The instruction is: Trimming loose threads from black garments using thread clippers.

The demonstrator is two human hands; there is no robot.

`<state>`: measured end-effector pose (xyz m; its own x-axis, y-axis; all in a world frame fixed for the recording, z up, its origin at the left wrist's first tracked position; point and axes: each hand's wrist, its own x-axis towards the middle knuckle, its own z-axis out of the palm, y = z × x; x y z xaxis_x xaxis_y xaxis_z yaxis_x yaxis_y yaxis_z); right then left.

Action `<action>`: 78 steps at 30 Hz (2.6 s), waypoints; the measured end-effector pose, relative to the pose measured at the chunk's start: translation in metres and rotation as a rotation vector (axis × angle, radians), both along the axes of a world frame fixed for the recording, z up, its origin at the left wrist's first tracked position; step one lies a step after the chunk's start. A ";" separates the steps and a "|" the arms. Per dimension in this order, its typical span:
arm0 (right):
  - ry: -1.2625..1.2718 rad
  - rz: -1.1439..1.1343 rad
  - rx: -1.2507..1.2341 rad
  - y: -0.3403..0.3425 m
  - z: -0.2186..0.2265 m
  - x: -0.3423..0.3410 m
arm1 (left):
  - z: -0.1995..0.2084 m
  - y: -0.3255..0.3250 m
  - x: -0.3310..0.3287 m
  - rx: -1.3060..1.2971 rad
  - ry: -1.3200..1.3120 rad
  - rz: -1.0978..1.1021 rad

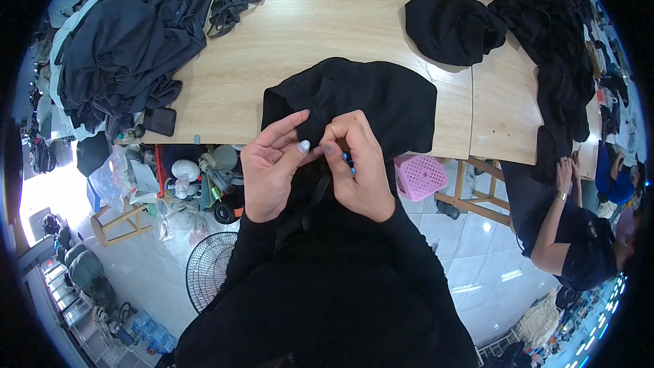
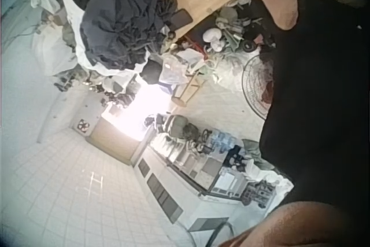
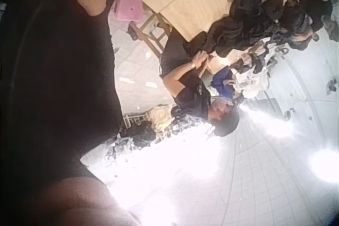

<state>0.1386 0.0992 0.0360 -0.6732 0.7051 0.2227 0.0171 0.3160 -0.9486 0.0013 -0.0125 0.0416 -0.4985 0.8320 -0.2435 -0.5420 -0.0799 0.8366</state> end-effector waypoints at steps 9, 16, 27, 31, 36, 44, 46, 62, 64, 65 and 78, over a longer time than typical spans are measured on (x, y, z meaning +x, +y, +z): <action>0.040 0.130 0.058 0.002 0.007 0.012 | -0.005 0.002 -0.008 0.033 0.220 0.064; 0.018 -0.201 -0.141 -0.001 0.005 0.012 | 0.004 0.005 0.003 -0.025 0.266 0.080; 0.018 -0.196 0.348 -0.002 0.012 -0.003 | -0.004 0.004 0.007 0.000 0.359 0.128; -0.027 -0.115 0.240 -0.005 0.017 -0.003 | -0.012 0.001 0.006 0.014 0.476 0.176; -0.007 -0.136 0.226 -0.004 0.020 -0.006 | -0.013 0.002 0.007 0.004 0.479 0.186; -0.013 -0.206 0.330 -0.001 0.011 -0.002 | -0.009 0.001 0.008 0.045 0.528 0.094; -0.027 -0.176 0.281 0.000 0.016 -0.001 | -0.011 0.000 0.008 0.038 0.504 0.096; -0.059 -0.182 0.138 -0.012 0.011 0.014 | -0.034 -0.005 0.007 0.083 0.653 0.252; -0.111 -0.155 -0.058 -0.006 0.006 0.021 | -0.024 -0.004 0.008 0.135 0.600 0.232; -0.112 -0.157 -0.058 -0.005 0.000 0.021 | -0.021 -0.004 0.008 0.185 0.548 0.213; -0.065 -0.151 0.496 -0.001 -0.009 0.008 | -0.018 -0.015 0.000 0.201 0.614 0.121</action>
<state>0.1469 0.0979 0.0266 -0.5956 0.6159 0.5156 0.1516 0.7165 -0.6809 0.0012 -0.0274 0.0234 -0.5902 0.7611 0.2690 0.0515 -0.2971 0.9535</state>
